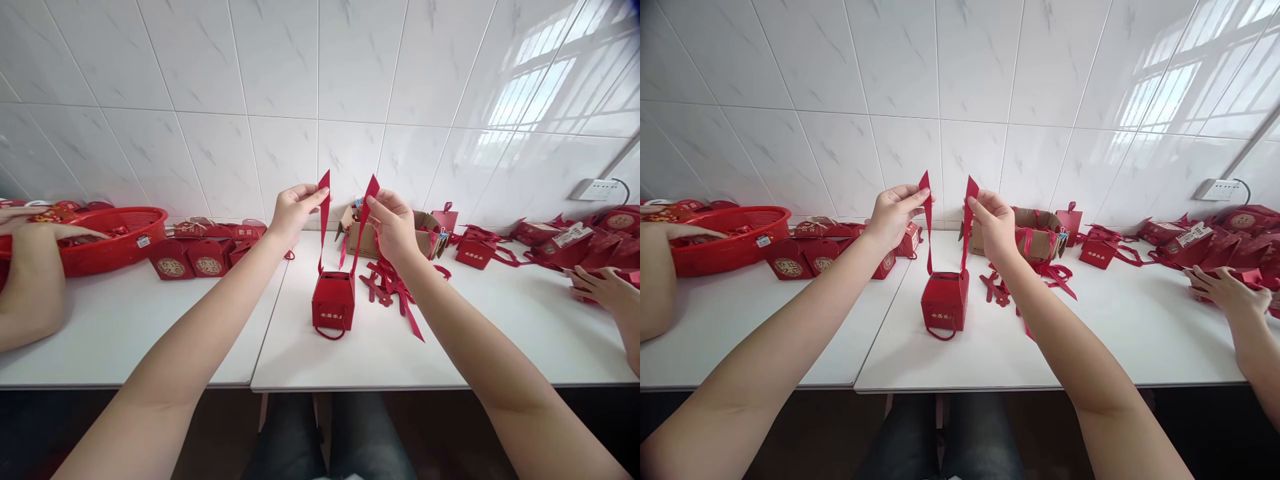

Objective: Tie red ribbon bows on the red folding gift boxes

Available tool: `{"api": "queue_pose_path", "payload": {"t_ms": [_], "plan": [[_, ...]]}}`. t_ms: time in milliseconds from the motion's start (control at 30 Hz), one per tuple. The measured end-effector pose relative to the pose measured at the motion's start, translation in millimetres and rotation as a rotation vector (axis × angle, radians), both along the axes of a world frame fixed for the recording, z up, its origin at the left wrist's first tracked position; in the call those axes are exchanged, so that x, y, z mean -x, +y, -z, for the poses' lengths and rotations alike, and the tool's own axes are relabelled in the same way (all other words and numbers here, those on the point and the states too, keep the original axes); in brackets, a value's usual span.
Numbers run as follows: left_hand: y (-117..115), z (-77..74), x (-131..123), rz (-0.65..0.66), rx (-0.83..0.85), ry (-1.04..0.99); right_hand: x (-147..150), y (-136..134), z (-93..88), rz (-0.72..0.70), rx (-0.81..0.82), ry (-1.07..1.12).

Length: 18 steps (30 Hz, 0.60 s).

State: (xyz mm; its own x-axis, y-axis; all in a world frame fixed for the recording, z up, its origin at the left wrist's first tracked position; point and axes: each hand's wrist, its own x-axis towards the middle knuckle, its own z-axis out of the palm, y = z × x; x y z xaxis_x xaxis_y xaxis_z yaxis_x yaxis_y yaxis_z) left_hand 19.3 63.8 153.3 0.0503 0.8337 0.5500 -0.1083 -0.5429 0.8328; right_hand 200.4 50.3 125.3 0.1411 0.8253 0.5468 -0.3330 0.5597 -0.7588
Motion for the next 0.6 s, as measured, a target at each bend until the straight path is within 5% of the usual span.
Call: {"api": "queue_pose_path", "payload": {"t_ms": [600], "plan": [[-4.4, -2.4, -6.3, -0.006, -0.028, 0.028, 8.1, -5.1, -13.8, 0.059, -0.017, -0.070]]}}
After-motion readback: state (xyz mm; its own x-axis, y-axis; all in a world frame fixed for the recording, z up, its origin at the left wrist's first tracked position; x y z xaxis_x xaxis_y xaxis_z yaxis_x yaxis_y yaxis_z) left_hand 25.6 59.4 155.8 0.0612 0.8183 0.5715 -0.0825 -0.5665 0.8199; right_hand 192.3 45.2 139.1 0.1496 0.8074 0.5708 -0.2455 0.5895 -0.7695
